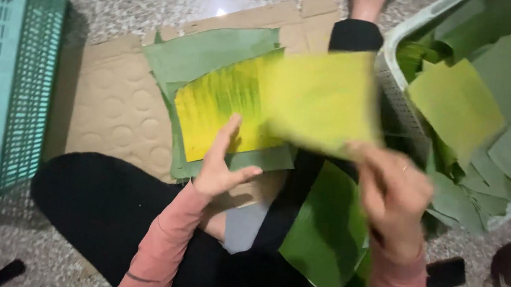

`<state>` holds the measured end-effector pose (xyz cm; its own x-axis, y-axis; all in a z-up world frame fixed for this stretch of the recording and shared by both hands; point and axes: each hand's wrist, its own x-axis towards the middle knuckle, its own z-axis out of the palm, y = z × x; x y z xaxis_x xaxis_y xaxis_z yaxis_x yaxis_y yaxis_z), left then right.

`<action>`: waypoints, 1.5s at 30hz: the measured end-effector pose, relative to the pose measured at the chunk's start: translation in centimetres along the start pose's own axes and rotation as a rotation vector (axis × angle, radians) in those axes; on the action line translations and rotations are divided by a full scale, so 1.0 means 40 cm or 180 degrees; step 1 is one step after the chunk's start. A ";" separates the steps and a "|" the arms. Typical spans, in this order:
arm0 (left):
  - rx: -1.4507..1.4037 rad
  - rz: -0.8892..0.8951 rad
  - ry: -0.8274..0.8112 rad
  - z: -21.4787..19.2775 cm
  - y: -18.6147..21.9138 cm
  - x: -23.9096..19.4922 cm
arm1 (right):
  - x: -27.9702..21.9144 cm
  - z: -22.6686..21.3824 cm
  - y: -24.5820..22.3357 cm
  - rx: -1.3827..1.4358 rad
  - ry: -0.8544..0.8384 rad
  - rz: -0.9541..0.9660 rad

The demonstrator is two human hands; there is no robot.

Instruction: Sorting and stacking banana leaves from a basket onto a cardboard sheet on the floor.

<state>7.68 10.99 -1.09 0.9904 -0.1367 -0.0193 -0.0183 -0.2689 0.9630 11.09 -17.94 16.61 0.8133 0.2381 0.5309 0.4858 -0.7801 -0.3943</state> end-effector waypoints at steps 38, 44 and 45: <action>0.2160 0.0277 0.0428 -0.068 -0.054 0.049 | -0.045 0.176 0.319 -0.1416 0.0727 0.0566; 0.2113 0.0416 0.0564 -0.070 -0.048 0.046 | -0.096 0.019 0.558 -0.1886 -0.0297 0.0832; 0.2135 0.0390 0.0592 -0.065 -0.030 0.046 | -0.052 -0.007 0.452 -0.1851 -0.0304 0.0808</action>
<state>9.88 13.54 -1.60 0.9817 -0.0546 0.1824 -0.1524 -0.7998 0.5806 18.10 -32.70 8.59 0.9181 0.0344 0.3949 0.0432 -0.9990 -0.0134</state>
